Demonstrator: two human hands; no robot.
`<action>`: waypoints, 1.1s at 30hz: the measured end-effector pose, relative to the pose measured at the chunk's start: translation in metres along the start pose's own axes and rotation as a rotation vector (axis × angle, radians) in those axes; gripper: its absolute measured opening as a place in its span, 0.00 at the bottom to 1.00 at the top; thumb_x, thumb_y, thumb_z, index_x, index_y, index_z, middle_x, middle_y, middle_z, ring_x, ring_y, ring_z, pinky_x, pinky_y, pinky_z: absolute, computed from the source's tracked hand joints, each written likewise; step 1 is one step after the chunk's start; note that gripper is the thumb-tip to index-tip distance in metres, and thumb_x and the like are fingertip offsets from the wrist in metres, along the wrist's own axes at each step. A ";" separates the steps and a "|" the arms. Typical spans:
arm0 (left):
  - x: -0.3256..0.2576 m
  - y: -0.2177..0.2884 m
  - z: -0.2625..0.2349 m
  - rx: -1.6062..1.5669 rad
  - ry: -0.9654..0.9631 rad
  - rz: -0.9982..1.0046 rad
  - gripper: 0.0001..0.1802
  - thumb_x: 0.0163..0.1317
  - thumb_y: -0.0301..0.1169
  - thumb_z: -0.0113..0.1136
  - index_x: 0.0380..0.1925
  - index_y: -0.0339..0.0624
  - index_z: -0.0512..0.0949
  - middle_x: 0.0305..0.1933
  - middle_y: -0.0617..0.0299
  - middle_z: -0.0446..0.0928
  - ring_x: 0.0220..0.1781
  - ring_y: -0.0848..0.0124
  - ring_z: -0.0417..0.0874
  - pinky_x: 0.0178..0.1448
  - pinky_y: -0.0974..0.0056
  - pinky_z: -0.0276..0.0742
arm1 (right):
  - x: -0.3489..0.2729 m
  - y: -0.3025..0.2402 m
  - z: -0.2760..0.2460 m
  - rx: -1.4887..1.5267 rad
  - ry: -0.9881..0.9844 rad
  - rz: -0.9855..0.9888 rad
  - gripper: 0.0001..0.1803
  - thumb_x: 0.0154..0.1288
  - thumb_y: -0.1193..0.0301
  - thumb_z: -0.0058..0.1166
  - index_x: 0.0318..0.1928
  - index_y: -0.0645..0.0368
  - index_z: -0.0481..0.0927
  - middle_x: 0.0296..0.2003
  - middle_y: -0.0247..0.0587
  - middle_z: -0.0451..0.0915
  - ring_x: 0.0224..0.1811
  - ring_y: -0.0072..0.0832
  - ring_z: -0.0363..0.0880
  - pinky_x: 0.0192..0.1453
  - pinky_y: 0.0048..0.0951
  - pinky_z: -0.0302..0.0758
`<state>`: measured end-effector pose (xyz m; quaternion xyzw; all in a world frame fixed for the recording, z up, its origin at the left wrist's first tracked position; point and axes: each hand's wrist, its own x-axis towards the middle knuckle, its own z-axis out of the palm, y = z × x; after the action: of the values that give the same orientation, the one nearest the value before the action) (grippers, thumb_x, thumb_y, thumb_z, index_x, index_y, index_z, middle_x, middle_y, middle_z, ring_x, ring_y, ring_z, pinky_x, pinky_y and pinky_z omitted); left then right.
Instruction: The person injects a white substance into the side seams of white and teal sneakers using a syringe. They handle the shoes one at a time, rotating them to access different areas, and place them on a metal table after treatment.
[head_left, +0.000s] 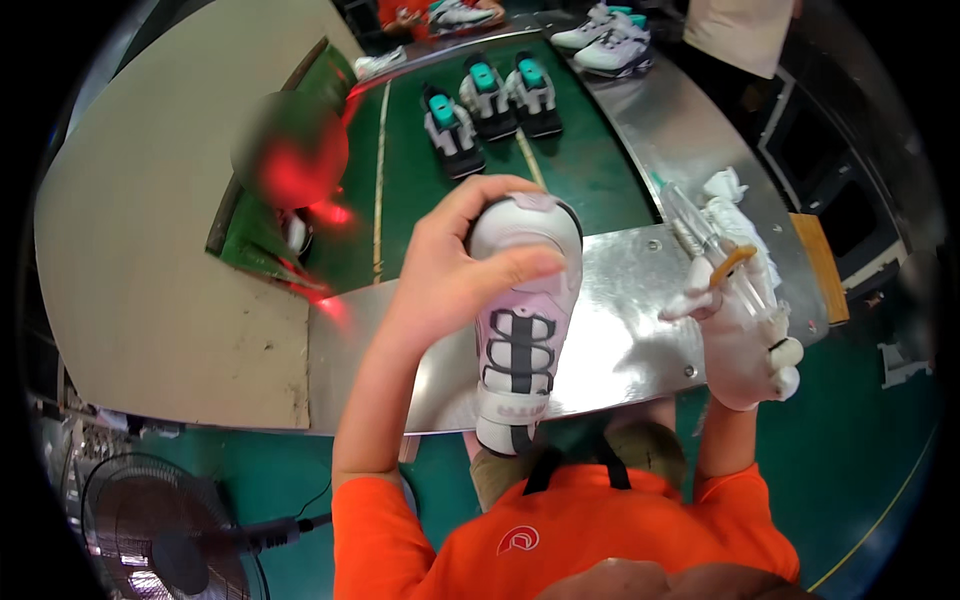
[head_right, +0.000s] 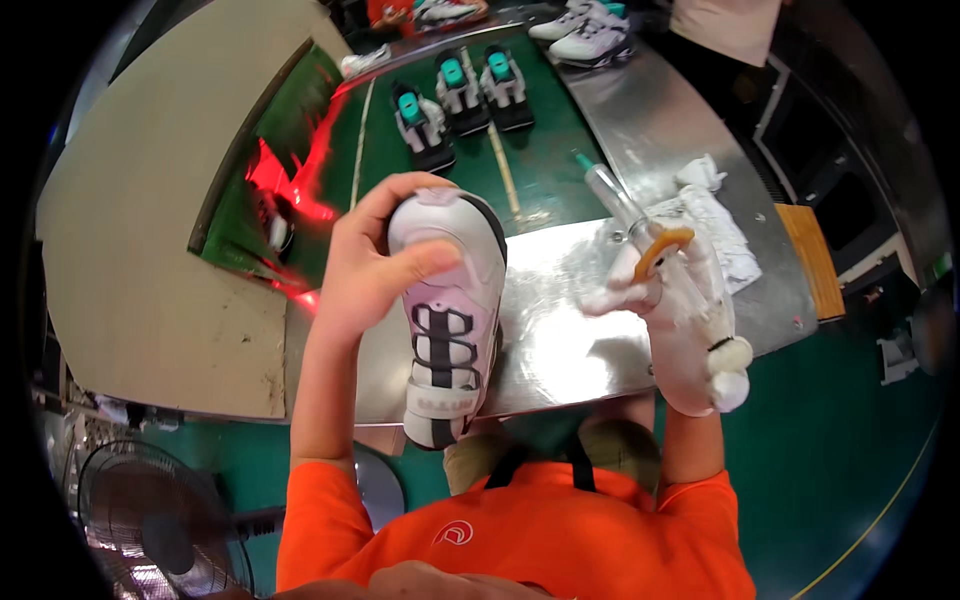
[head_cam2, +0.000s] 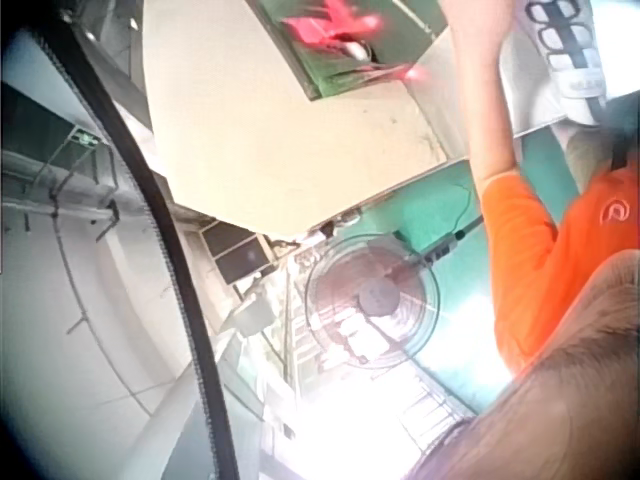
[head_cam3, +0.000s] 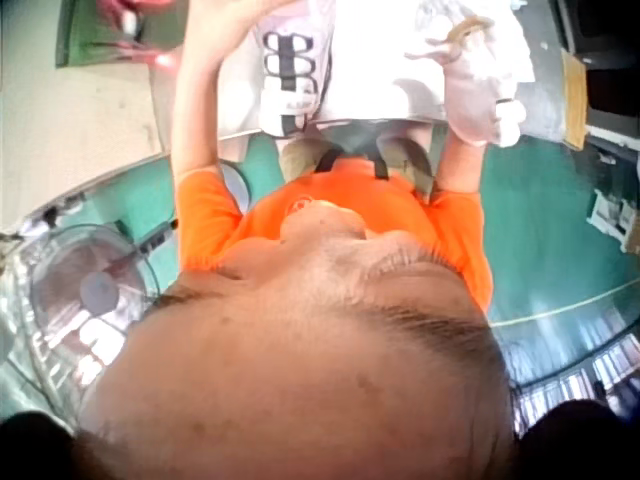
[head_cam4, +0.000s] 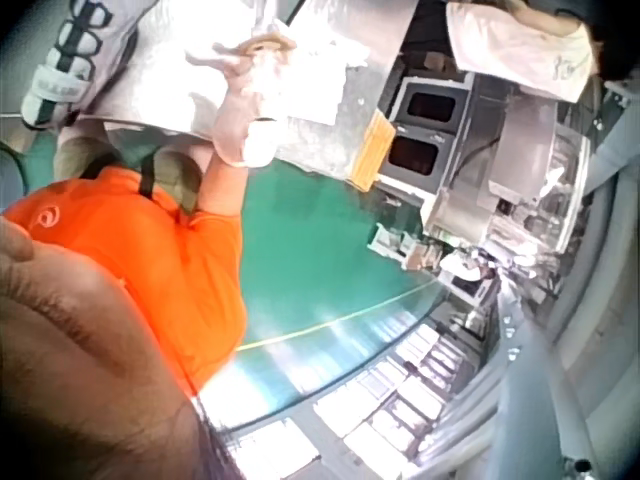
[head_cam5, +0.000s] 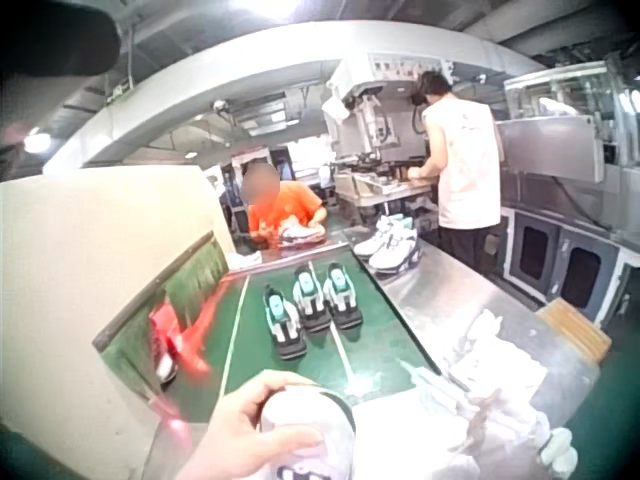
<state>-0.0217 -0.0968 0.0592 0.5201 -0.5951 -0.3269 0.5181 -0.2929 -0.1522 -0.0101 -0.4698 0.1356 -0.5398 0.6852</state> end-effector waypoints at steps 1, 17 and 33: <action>0.005 0.005 0.016 0.002 -0.018 0.001 0.29 0.47 0.28 0.76 0.51 0.37 0.76 0.46 0.63 0.79 0.48 0.75 0.79 0.54 0.69 0.76 | 0.002 -0.008 -0.004 -0.072 -0.019 -0.086 0.67 0.35 0.38 0.72 0.69 0.68 0.57 0.57 0.50 0.71 0.51 0.40 0.79 0.54 0.48 0.83; 0.023 0.022 0.071 0.194 -0.304 0.048 0.29 0.43 0.39 0.76 0.44 0.34 0.81 0.44 0.53 0.81 0.45 0.61 0.84 0.51 0.62 0.77 | 0.017 -0.050 0.020 -0.678 -0.368 -0.383 0.56 0.37 0.69 0.75 0.68 0.60 0.58 0.53 0.45 0.74 0.55 0.37 0.80 0.59 0.38 0.76; 0.063 0.020 0.095 0.195 -0.563 -0.111 0.28 0.42 0.38 0.79 0.43 0.36 0.82 0.41 0.57 0.82 0.44 0.70 0.83 0.53 0.66 0.77 | -0.003 -0.073 -0.048 -0.520 -0.081 -0.130 0.56 0.33 0.73 0.69 0.69 0.61 0.59 0.54 0.44 0.72 0.47 0.31 0.78 0.53 0.31 0.75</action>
<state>-0.1132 -0.1664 0.0713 0.4878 -0.7147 -0.4274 0.2619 -0.3718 -0.1721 0.0215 -0.6590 0.2118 -0.5103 0.5103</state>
